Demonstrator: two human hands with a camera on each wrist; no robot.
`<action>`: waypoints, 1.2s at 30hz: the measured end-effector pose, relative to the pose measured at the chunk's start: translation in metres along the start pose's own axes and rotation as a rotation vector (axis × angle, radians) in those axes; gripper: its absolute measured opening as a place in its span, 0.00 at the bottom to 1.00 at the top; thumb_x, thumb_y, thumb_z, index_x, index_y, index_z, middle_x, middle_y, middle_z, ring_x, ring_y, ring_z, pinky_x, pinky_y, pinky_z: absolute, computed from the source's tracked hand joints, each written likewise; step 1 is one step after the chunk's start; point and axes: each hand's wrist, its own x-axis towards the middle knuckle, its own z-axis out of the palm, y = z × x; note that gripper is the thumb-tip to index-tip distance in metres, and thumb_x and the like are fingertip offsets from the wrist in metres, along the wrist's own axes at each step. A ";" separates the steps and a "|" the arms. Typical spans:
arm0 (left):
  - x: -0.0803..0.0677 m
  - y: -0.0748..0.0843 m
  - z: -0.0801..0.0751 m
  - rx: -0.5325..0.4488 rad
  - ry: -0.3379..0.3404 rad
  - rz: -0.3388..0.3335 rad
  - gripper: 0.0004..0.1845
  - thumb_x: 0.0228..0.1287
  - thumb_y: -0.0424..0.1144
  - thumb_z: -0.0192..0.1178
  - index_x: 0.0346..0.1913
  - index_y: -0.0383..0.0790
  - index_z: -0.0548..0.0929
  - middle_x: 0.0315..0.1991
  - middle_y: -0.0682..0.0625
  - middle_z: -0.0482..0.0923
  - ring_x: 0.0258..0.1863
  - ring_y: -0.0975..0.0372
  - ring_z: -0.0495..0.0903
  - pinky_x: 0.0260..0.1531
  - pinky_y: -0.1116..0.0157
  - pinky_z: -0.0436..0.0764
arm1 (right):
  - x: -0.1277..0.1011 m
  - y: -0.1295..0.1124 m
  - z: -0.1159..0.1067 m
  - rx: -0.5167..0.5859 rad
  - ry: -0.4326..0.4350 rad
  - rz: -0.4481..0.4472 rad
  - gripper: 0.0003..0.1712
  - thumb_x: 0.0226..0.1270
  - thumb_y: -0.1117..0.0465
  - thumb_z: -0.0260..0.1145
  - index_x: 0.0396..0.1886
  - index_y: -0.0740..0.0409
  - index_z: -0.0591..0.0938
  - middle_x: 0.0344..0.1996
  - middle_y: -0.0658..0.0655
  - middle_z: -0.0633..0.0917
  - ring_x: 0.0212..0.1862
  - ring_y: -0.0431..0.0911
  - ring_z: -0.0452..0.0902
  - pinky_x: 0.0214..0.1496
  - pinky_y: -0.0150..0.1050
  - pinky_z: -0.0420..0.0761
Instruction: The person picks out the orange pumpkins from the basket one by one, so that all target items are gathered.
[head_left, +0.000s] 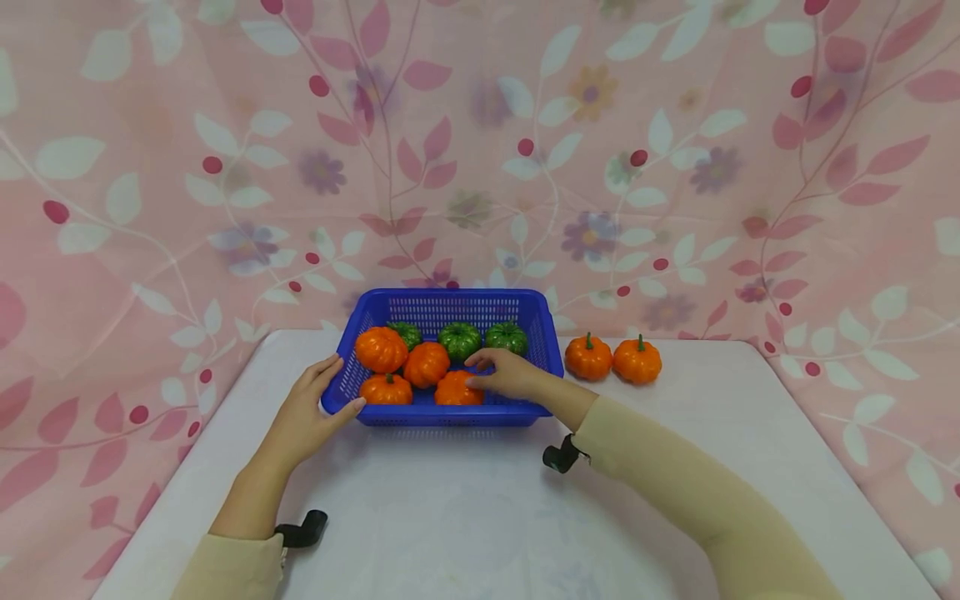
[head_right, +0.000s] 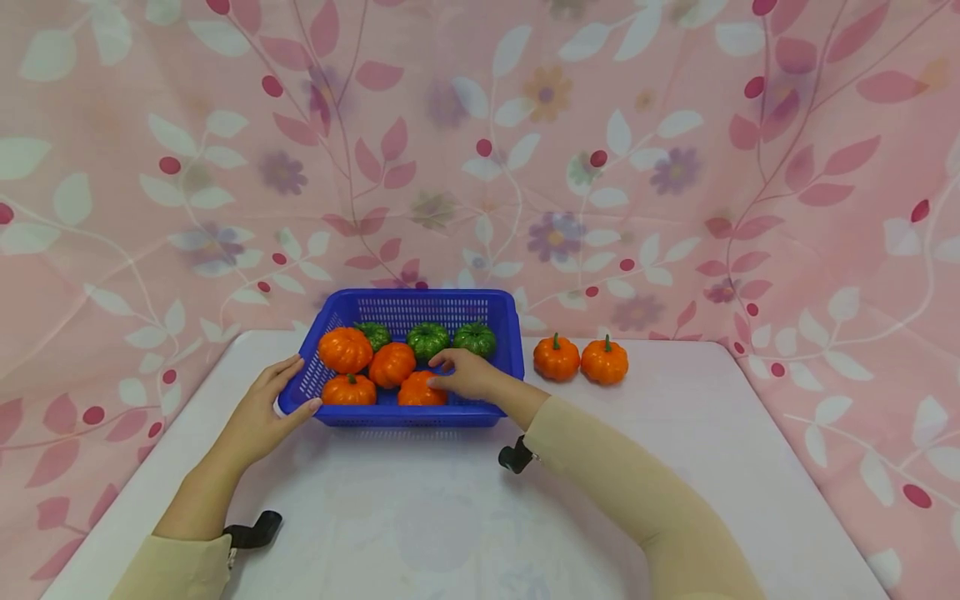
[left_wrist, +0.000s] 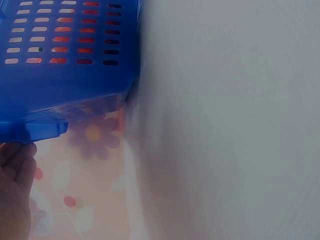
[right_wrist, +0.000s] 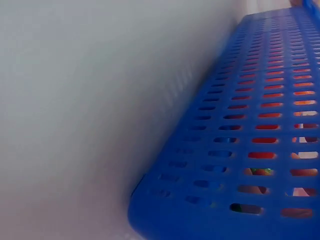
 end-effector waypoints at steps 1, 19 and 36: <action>0.000 0.000 0.000 0.001 0.000 0.002 0.46 0.64 0.57 0.66 0.76 0.33 0.62 0.76 0.38 0.56 0.74 0.39 0.55 0.67 0.35 0.59 | 0.001 0.001 0.001 -0.009 -0.008 0.000 0.24 0.71 0.54 0.68 0.63 0.57 0.78 0.56 0.62 0.80 0.46 0.49 0.81 0.49 0.41 0.84; 0.000 0.000 0.001 0.003 0.000 0.001 0.47 0.64 0.58 0.66 0.75 0.32 0.62 0.76 0.39 0.56 0.73 0.39 0.56 0.66 0.34 0.61 | -0.001 -0.002 0.002 0.045 -0.044 -0.004 0.22 0.70 0.59 0.68 0.62 0.55 0.80 0.54 0.62 0.82 0.46 0.49 0.82 0.48 0.41 0.86; 0.000 0.001 0.000 -0.002 -0.011 -0.013 0.47 0.64 0.58 0.66 0.76 0.34 0.62 0.76 0.40 0.56 0.74 0.40 0.55 0.66 0.34 0.61 | -0.029 -0.001 -0.034 0.181 0.074 -0.075 0.24 0.70 0.61 0.68 0.65 0.50 0.79 0.60 0.57 0.79 0.59 0.54 0.78 0.54 0.42 0.84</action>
